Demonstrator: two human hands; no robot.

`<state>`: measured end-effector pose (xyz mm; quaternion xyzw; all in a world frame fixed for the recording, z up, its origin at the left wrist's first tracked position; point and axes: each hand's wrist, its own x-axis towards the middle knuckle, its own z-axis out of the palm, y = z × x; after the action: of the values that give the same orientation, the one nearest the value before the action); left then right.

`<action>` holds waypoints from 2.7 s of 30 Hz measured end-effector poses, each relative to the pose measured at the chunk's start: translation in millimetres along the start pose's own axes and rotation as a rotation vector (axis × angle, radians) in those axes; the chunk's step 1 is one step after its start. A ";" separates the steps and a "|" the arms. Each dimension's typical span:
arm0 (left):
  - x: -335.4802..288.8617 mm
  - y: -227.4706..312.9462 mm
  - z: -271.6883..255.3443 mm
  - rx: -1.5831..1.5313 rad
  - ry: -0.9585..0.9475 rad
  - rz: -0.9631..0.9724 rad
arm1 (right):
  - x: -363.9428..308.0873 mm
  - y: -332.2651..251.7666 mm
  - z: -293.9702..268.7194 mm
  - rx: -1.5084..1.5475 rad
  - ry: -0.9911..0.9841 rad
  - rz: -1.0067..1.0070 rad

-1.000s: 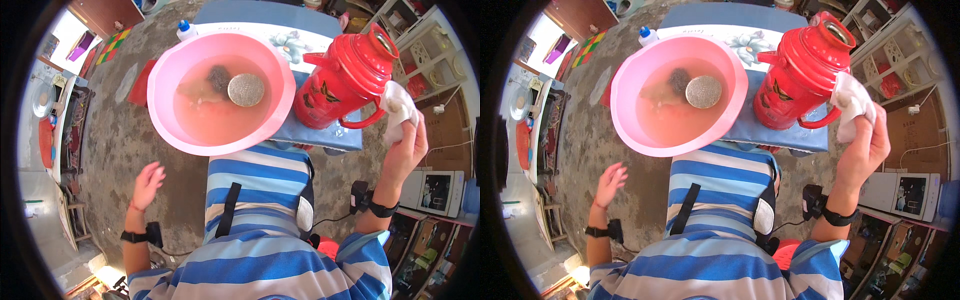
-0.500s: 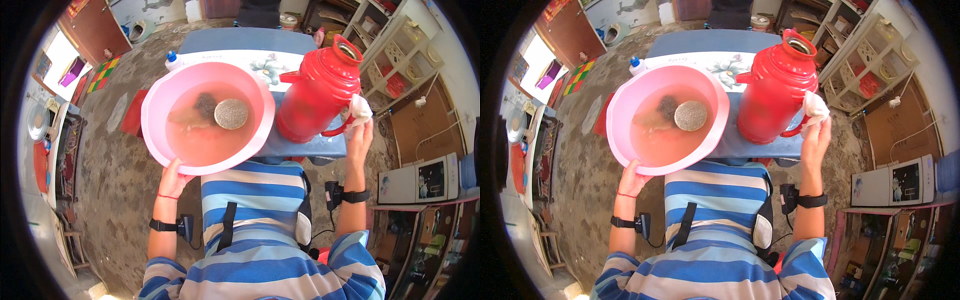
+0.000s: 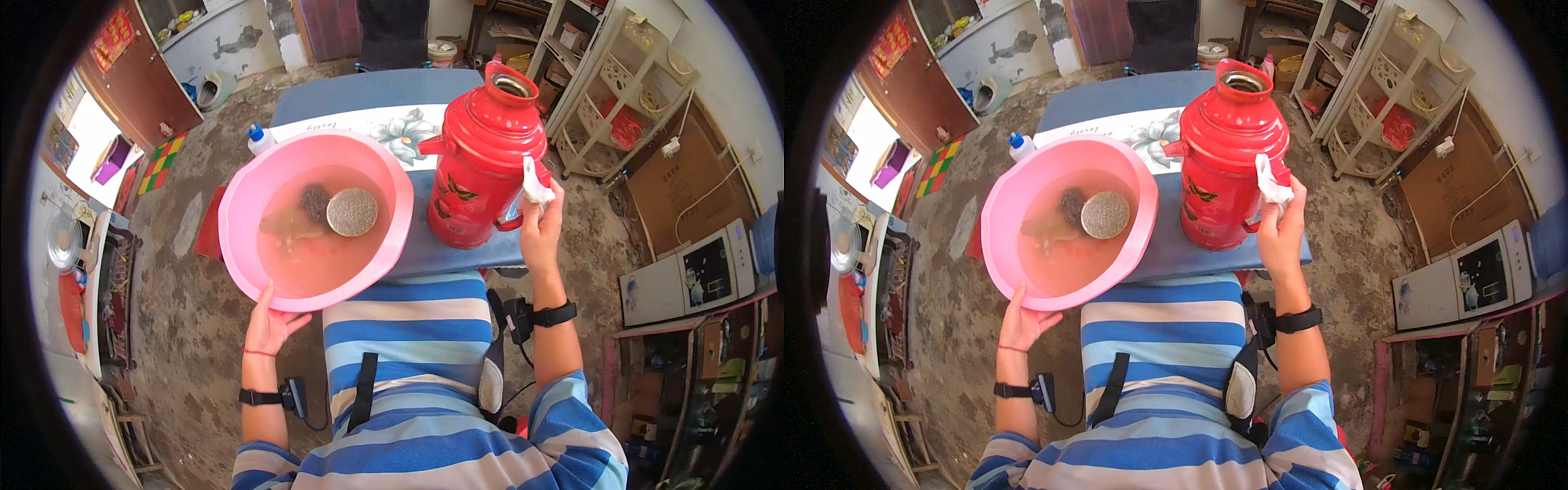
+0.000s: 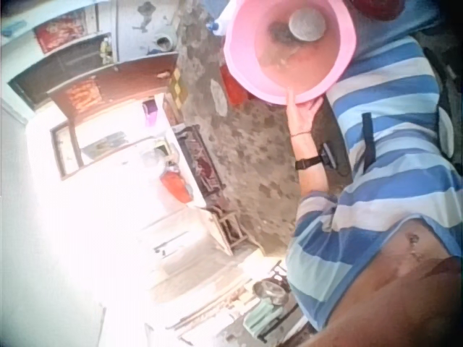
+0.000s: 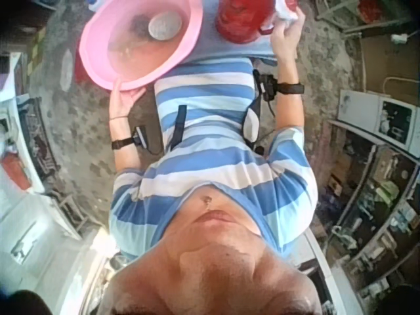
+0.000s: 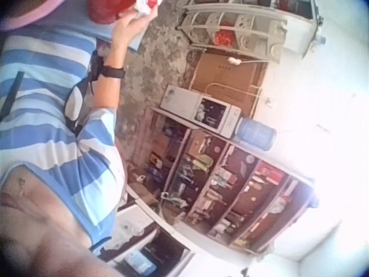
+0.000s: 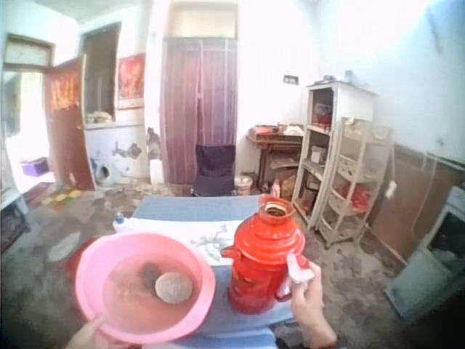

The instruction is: The person cleans a red thermos using a sponge and a cloth. They scrub the exterior surface and the rim with the sponge and then wipe it dry with the cloth.

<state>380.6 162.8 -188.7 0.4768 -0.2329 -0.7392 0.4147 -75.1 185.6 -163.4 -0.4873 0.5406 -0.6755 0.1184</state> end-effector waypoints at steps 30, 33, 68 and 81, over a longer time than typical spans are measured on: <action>51.5 66.3 321.6 0.783 -0.626 0.845 | -28.7 -68.3 15.8 -0.162 0.189 -0.161; 57.6 56.8 329.2 0.758 -0.704 0.870 | 31.4 -59.2 1.6 -0.445 0.336 -0.179; 73.9 38.1 325.7 0.811 -0.557 1.085 | 30.6 -60.0 37.9 -0.291 -0.080 -0.283; 84.1 32.8 334.5 0.794 -0.526 1.132 | 96.1 -33.1 25.4 0.031 -0.225 -0.034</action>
<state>76.1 57.5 -61.3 0.2050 -0.7849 -0.3622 0.4591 -90.8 116.8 -85.9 -0.5672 0.5051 -0.6267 0.1742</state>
